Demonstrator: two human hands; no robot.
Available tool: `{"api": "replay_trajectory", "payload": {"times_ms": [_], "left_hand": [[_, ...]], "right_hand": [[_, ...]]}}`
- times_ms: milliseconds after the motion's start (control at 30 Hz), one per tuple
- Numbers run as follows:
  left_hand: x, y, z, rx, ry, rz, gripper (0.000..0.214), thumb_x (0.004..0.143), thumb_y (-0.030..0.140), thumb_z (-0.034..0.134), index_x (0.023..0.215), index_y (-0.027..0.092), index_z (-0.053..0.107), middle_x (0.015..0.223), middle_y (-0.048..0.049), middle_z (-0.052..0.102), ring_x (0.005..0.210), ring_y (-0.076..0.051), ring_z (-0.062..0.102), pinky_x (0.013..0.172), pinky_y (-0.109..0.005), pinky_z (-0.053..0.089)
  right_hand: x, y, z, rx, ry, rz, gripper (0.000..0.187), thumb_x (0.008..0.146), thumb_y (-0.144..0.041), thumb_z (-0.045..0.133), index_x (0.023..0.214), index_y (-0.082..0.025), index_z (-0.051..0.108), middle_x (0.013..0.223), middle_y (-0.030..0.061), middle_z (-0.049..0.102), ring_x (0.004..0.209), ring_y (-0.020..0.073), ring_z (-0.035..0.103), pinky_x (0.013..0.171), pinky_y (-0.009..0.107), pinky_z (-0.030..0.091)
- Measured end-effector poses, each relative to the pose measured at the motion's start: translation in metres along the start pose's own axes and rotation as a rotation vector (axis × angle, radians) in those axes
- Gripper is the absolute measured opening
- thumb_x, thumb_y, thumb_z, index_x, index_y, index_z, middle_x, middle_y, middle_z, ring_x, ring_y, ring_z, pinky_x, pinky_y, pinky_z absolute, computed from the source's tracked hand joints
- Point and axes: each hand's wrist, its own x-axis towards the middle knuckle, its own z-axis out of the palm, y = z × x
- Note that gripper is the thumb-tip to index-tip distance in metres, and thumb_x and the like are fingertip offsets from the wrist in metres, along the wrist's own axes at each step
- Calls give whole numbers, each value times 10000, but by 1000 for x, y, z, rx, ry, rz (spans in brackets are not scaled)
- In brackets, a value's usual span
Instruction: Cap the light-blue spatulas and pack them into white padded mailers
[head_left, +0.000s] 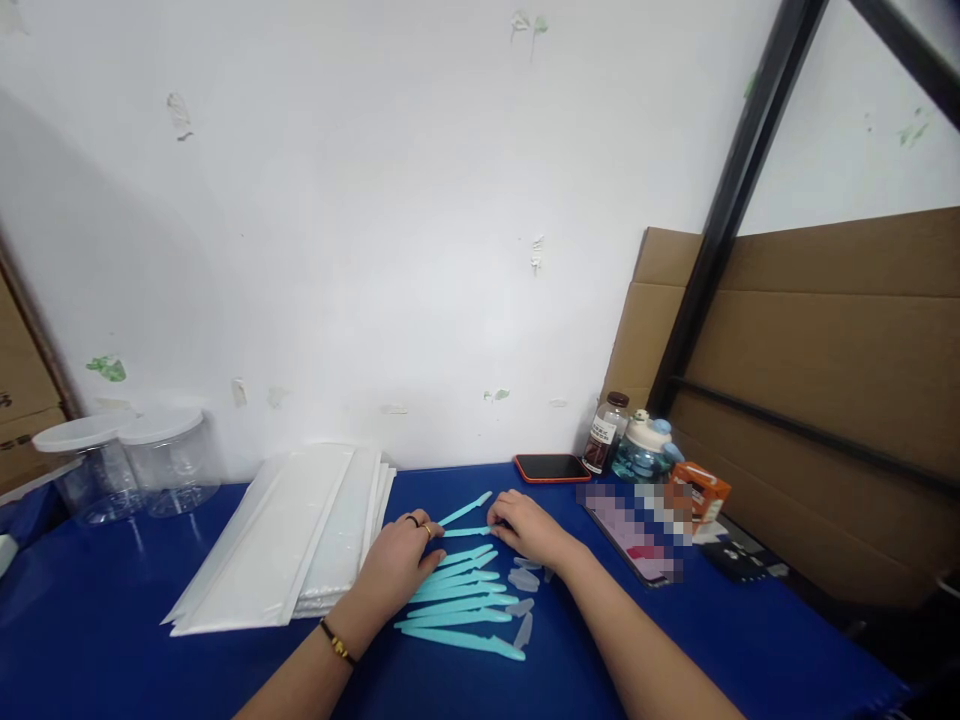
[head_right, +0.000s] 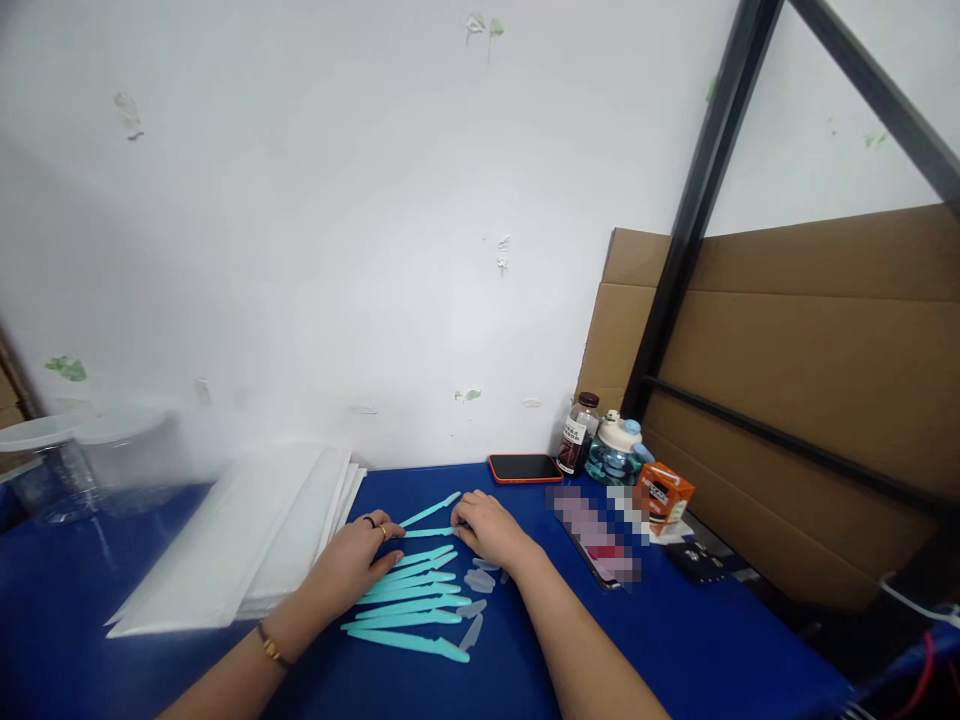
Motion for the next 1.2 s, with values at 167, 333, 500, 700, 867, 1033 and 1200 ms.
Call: {"api": "replay_trajectory", "payload": {"times_ms": [167, 333, 500, 700, 867, 1033, 1200], "left_hand": [[5, 2, -1, 112, -23, -7, 204, 855, 265, 424, 849, 208, 620, 894, -42, 605, 870, -177, 557, 771, -282, 386], [2, -4, -11, 61, -46, -78, 215, 833, 239, 424, 771, 193, 624, 830, -37, 629, 799, -164, 566, 716, -269, 385], [-4, -8, -19, -112, -126, -117, 141, 772, 285, 501, 803, 221, 623, 782, 7, 614, 738, -133, 562, 639, -223, 385], [-2, -5, -14, -69, -7, -112, 229, 794, 278, 484, 980, 222, 604, 974, -31, 590, 878, -161, 559, 792, -266, 411], [-2, -10, -6, 3, 45, -38, 329, 821, 280, 467, 1130, 235, 570, 1147, -49, 554, 1040, -197, 499, 901, -316, 376], [0, -6, -8, 100, 36, -39, 297, 860, 296, 424, 1109, 268, 584, 1083, -42, 609, 1028, -220, 501, 847, -344, 374], [4, -3, -11, 117, -49, -35, 262, 870, 288, 402, 840, 211, 651, 865, -47, 659, 871, -198, 569, 776, -308, 378]], "right_hand": [[1, -7, 2, -3, -7, -31, 123, 885, -184, 443, 819, -176, 547, 848, 39, 555, 810, 167, 485, 768, 295, 385], [-8, 4, -7, 61, -48, 0, 148, 843, -117, 450, 787, -165, 578, 814, 43, 576, 798, 164, 508, 751, 282, 400], [-13, 18, -20, 160, -47, 70, 164, 838, -186, 479, 841, -174, 643, 839, 40, 601, 790, 160, 547, 716, 261, 424], [17, 14, -7, 58, 38, 39, 304, 828, -154, 508, 1123, -197, 566, 1102, 73, 566, 1016, 194, 496, 899, 321, 379], [29, 7, 4, -27, 3, 3, 113, 849, -138, 484, 875, -168, 589, 901, 55, 569, 859, 171, 500, 778, 288, 404], [22, -9, -1, 17, -19, -53, 148, 873, -131, 419, 842, -168, 559, 865, 44, 558, 821, 160, 502, 758, 272, 401], [13, -14, -9, 131, -66, -51, 158, 875, -138, 395, 869, -174, 548, 879, 36, 556, 776, 138, 519, 716, 245, 414]]}}
